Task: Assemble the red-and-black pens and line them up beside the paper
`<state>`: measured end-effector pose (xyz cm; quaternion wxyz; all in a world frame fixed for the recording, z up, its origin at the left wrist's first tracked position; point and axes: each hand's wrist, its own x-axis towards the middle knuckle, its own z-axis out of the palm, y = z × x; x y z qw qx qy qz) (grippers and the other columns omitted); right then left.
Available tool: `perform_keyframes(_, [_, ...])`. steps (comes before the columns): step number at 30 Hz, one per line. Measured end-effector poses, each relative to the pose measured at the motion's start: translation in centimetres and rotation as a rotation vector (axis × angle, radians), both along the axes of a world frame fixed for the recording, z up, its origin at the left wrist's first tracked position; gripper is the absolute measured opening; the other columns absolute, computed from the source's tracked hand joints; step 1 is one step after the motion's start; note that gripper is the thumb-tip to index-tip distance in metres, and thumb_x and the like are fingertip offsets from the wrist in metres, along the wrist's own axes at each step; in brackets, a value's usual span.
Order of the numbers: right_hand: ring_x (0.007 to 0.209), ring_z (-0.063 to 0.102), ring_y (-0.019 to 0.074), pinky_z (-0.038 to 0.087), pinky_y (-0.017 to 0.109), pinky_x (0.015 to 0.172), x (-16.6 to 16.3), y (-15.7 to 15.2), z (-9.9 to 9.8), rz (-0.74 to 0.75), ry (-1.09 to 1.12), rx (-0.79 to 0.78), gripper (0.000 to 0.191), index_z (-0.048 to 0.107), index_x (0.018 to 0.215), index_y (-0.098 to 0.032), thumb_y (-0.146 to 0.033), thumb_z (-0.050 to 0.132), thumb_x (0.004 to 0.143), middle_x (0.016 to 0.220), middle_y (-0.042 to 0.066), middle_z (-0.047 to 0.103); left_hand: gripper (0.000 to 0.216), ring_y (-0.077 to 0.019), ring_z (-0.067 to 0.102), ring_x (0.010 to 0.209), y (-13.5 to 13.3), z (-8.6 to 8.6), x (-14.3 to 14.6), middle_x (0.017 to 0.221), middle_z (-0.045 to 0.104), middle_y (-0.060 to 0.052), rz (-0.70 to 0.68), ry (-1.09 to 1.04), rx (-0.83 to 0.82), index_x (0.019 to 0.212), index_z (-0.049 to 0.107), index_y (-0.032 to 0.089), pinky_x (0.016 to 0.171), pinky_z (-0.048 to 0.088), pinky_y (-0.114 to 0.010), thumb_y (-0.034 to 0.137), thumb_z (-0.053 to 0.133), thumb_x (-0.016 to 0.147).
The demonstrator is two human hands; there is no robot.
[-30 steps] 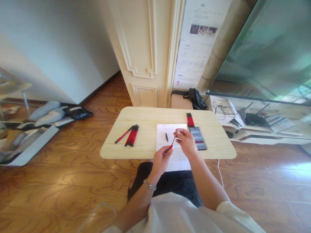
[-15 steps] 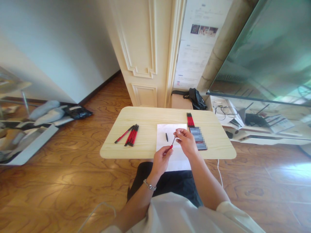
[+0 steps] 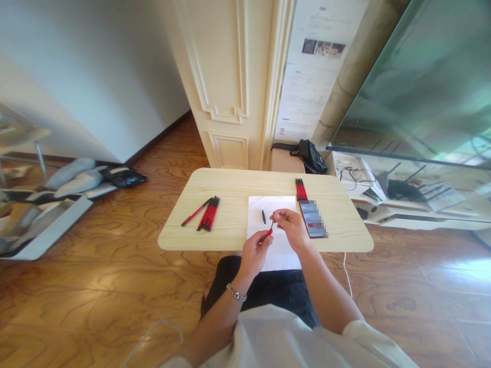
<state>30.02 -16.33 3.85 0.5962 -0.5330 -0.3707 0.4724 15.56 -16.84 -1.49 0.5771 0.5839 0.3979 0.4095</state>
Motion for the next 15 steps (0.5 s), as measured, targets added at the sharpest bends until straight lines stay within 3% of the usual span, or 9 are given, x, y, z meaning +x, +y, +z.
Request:
perform_keyframes(8, [0.078,0.061,0.0165,0.045,0.029,0.072,1.1,0.7,-1.9,0.253,-0.201,-0.013,0.022,0.068,0.087,-0.017,-0.036,0.066,0.075,0.087,0.005,0.07,0.035,-0.0175,0.065,0.08,0.2,-0.4,-0.3,0.089,0.071,-0.008,0.028,-0.071,-0.057,0.104,0.066,0.016,0.076,0.051,-0.03,0.042,0.061,0.082])
perform_keyframes(12, [0.081,0.062,0.0181,0.043,0.03,0.074,1.1,3.0,-3.1,0.114,-0.66,-0.132,0.018,0.068,0.09,-0.019,-0.031,0.057,0.08,0.088,0.005,0.07,0.036,-0.0179,0.066,0.079,0.2,-0.3,-0.8,0.089,0.07,-0.009,0.034,-0.095,-0.091,0.104,0.066,0.015,0.073,0.052,-0.029,0.043,0.062,0.081])
perform_keyframes(15, [0.083,0.062,0.0219,0.042,0.032,0.073,-0.1,4.9,-3.7,0.049,-1.007,-0.302,0.022,0.068,0.089,-0.021,-0.038,0.055,0.082,0.091,0.008,0.069,0.036,-0.0179,0.066,0.078,0.3,-0.2,-1.1,0.088,0.07,-0.009,0.047,-0.114,-0.1,0.102,0.066,0.014,0.073,0.052,-0.029,0.043,0.062,0.081])
